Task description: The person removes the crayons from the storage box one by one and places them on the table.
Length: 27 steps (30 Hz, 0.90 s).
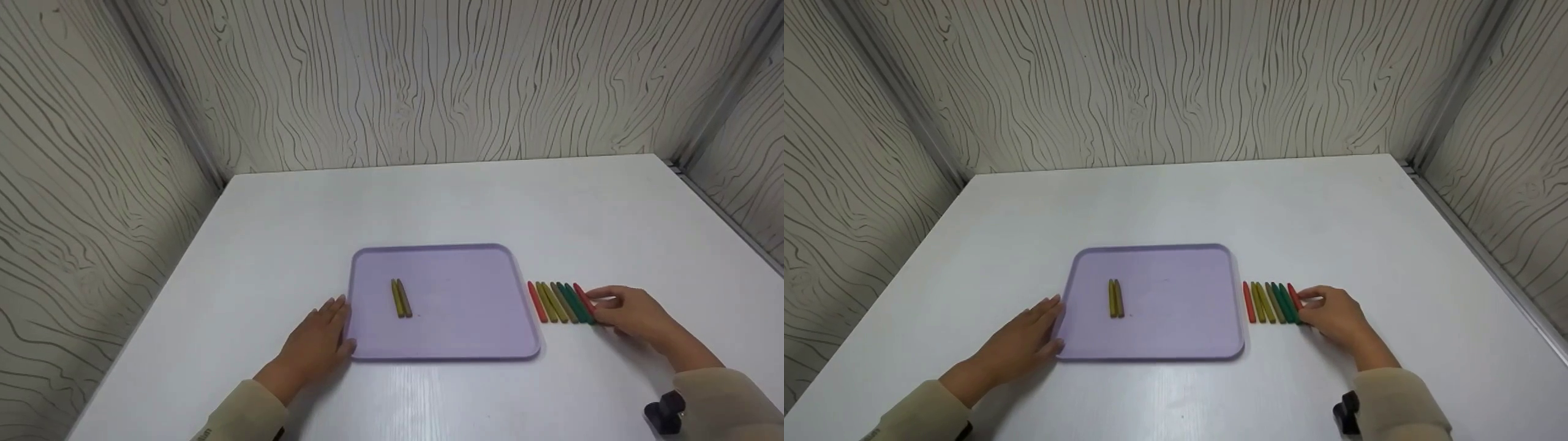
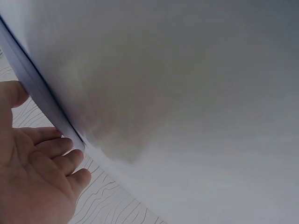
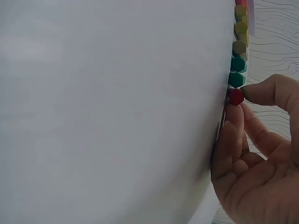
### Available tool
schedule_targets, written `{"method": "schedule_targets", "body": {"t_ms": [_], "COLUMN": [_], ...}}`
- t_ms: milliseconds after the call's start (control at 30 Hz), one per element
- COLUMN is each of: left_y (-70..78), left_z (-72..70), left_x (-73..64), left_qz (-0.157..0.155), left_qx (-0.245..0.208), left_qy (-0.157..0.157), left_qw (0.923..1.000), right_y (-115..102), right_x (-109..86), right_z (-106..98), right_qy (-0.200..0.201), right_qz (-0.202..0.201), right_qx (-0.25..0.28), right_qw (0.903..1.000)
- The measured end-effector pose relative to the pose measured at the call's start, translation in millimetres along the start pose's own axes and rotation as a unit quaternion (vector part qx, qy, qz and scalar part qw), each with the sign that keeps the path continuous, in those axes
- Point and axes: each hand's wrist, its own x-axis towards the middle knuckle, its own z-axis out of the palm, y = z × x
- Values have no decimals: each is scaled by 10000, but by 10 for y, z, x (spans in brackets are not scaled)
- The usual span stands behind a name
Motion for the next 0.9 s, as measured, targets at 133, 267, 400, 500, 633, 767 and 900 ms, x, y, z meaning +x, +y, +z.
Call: {"method": "schedule_targets", "body": {"t_ms": [133,267,400,500,633,767,900], "left_y": [-4,-3,-3,-9,-13,-12,-13], "left_z": [8,16,13,1,-12,-16,-12], "left_x": [0,-1,-7,-17,-22,-20,-12], "left_qz": [-36,-94,-103,-99,-74,-28,-53], "left_qx": [-6,0,-17,-117,-210,-228,-237], "left_qy": [-21,-47,-53,-113,-156,-132,-151], "left_qw": [10000,9999,9999,9998,9996,9996,9996], "right_y": [-14,-25,-47,-78,-138,-207,-264], "right_x": [0,-5,-29,-44,-41,-26,-28], "right_z": [-21,-67,-143,-187,-219,-260,-303], "right_qy": [-97,-134,49,272,547,667,713], "right_qz": [44,74,-193,-489,-660,-685,-673], "right_qx": [-16,-233,-806,-1218,-1586,-1817,-1970], "right_qw": [9999,9996,9965,9910,9836,9787,9755]}}
